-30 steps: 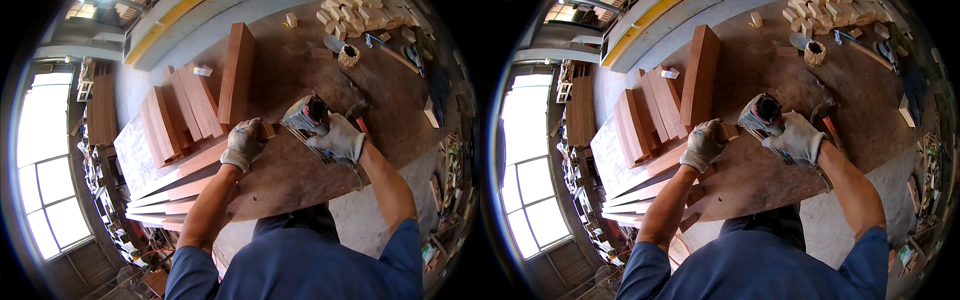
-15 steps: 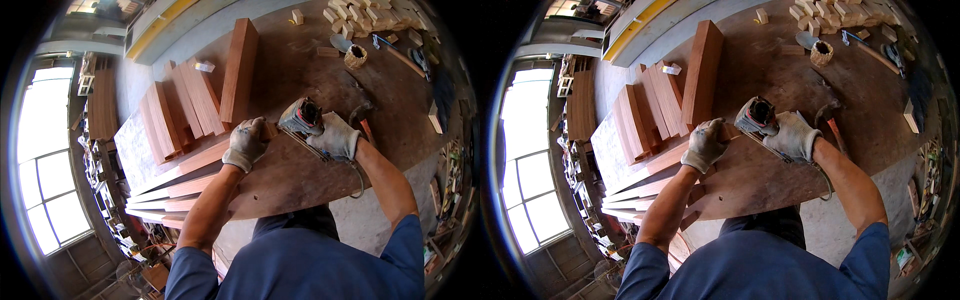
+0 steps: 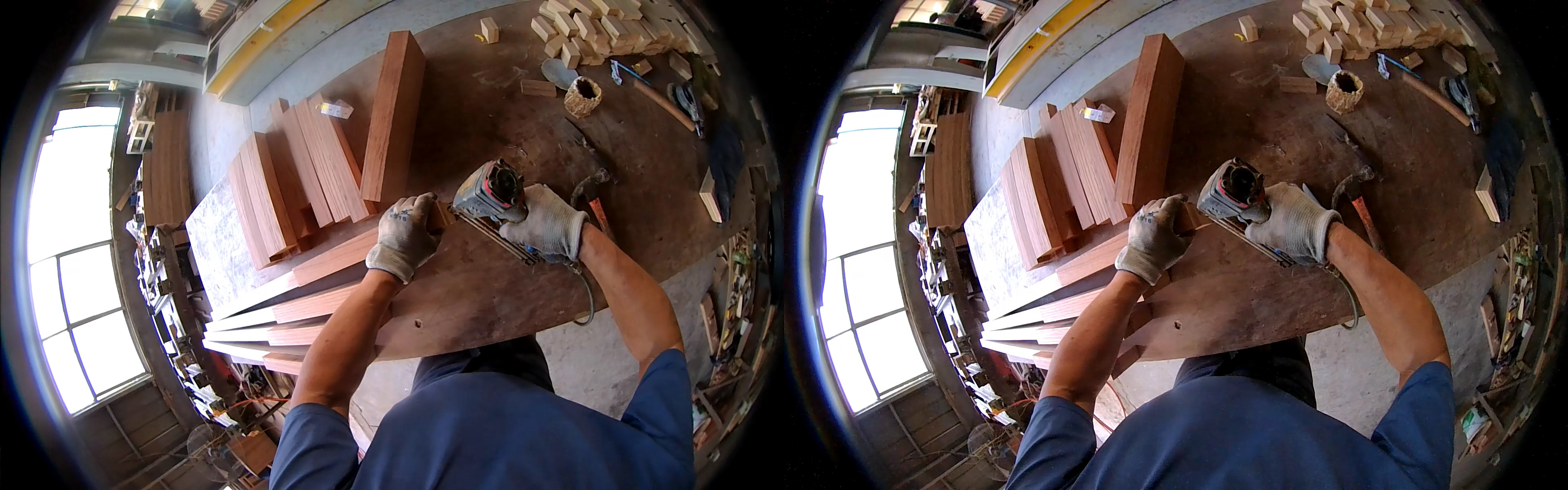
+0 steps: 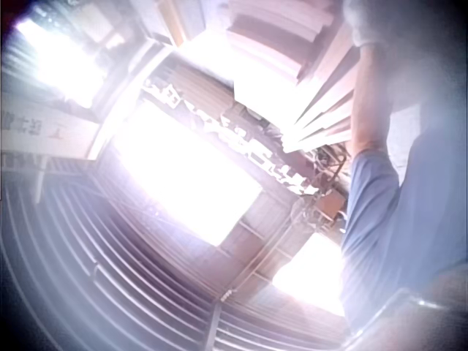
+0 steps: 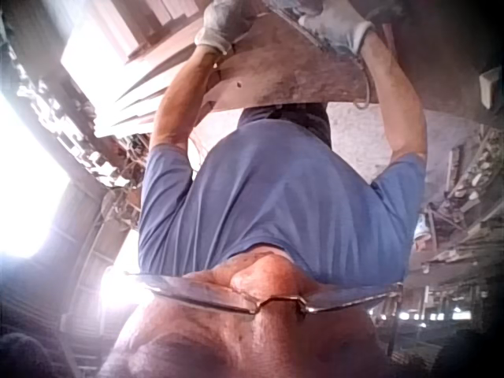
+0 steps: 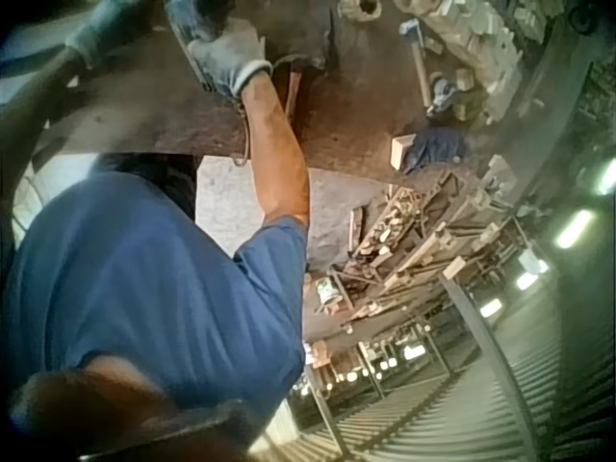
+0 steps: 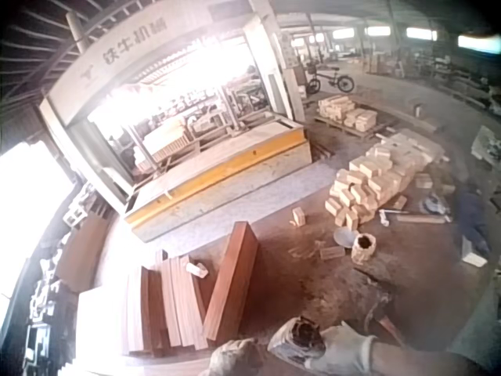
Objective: The person uses a nail gun to fasten wooden planks together on a workbench. They then carry the assembled pieces to a clamping rack and place them among other clamped boards.
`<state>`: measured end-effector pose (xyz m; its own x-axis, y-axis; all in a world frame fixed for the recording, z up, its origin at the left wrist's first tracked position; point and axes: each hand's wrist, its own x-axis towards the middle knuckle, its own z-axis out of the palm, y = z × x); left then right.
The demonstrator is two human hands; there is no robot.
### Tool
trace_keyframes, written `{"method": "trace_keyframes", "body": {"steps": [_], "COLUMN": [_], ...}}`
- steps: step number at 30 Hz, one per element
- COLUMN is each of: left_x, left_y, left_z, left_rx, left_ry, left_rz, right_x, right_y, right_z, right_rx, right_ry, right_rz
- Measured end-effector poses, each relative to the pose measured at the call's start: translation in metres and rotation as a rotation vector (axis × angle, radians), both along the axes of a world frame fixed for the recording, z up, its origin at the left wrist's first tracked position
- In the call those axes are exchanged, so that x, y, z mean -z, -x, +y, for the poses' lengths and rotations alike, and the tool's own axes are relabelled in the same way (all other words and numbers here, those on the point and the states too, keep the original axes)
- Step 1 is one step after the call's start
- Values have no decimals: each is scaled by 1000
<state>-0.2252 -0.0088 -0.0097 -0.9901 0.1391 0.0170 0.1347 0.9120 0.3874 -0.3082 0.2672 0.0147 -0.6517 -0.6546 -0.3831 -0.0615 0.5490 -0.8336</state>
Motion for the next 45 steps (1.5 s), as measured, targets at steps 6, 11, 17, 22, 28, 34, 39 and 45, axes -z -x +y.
{"method": "trace_keyframes", "body": {"steps": [6,11,17,22,28,34,39,45], "left_x": [-2,-4,-2,-4,-1,-14,-26,-31], "left_y": [0,0,0,1,6,-6,-47,-91], "left_z": [0,0,2,3,-4,-6,-63,-151], "left_rx": [-1,-4,-11,3,42,-7,-28,-111], "left_ry": [5,2,6,-12,-14,-41,8,266], "left_rz": [-21,-32,-46,9,-71,-70,-6,-178], "right_x": [-15,-6,-4,-15,-50,-116,-170,-200], "right_y": [3,2,2,0,-5,-21,-31,-43], "right_z": [-4,-3,-1,7,7,-25,-84,-192], "right_rx": [-28,-37,-19,42,114,266,170,-37], "right_ry": [-42,-30,-35,51,142,152,14,44], "right_rz": [-30,1,39,-21,-29,-217,-94,115]}}
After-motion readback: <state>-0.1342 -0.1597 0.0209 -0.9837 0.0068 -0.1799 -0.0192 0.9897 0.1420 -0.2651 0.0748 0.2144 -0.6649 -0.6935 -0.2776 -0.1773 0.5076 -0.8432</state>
